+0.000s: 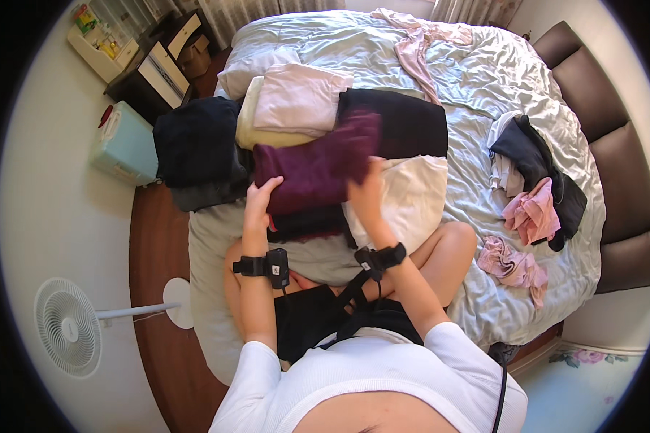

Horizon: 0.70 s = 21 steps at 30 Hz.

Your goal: The person is sitting on a bed and folding various items of clothing from a pile.

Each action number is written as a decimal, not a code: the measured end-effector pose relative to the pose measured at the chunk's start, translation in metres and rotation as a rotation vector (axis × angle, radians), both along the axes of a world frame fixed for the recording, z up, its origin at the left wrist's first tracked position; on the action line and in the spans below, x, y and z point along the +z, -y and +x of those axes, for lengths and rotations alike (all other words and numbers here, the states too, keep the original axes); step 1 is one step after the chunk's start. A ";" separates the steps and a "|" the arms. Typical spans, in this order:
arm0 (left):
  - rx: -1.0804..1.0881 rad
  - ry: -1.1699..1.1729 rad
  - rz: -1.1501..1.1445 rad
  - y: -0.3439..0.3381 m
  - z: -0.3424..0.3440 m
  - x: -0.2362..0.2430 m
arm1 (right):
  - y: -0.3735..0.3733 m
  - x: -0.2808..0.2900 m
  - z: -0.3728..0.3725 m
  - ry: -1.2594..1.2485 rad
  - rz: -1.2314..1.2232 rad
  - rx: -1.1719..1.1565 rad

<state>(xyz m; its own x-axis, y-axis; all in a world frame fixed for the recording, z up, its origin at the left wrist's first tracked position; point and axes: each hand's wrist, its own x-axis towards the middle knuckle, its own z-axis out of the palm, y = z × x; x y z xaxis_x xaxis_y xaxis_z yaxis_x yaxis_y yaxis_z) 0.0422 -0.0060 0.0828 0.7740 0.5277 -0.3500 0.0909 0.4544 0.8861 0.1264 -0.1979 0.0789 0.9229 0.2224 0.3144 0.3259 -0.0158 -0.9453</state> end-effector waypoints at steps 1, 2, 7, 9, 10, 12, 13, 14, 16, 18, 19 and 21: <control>-0.005 -0.063 0.053 -0.002 -0.005 -0.009 | -0.018 0.000 -0.009 0.330 -0.140 0.040; -0.003 -0.130 0.108 -0.008 -0.014 -0.021 | -0.035 0.007 -0.024 0.428 -0.260 0.179; 0.059 0.175 -0.219 -0.028 -0.025 -0.048 | -0.070 -0.011 -0.061 0.563 -0.703 0.278; 0.227 -0.032 -0.050 -0.035 -0.021 -0.043 | -0.065 -0.014 -0.058 0.600 -0.778 0.416; 0.403 -0.232 0.128 -0.034 -0.017 -0.041 | -0.060 -0.015 -0.057 0.586 -0.793 0.389; 0.286 -0.127 0.703 -0.034 -0.019 -0.043 | -0.050 -0.004 -0.062 0.594 -0.680 0.383; 0.283 -0.046 0.948 -0.046 -0.023 -0.058 | -0.044 0.002 -0.067 0.537 -0.573 0.423; 0.218 -0.039 1.083 -0.030 -0.019 -0.042 | -0.029 0.006 -0.069 0.539 -0.498 0.357; 0.210 -0.069 1.232 -0.013 -0.021 -0.017 | 0.003 0.004 -0.074 0.332 -0.304 0.468; 0.178 -0.052 1.300 -0.001 -0.018 -0.006 | 0.041 -0.006 -0.082 -0.176 -0.532 0.791; 0.169 -0.030 1.326 -0.006 -0.021 -0.004 | 0.056 -0.012 -0.090 -0.168 -0.768 0.971; 0.175 -0.001 1.342 0.011 -0.017 0.008 | 0.076 -0.074 -0.123 -0.218 -1.118 1.273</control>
<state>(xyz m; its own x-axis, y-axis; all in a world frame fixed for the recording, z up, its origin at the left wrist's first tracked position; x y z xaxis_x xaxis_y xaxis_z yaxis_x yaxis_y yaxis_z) 0.0247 -0.0165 0.0912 0.6621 0.5507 0.5083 0.1225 -0.7487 0.6515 0.0038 -0.2744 0.0050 0.0028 0.8054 -0.5927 0.5320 -0.5031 -0.6811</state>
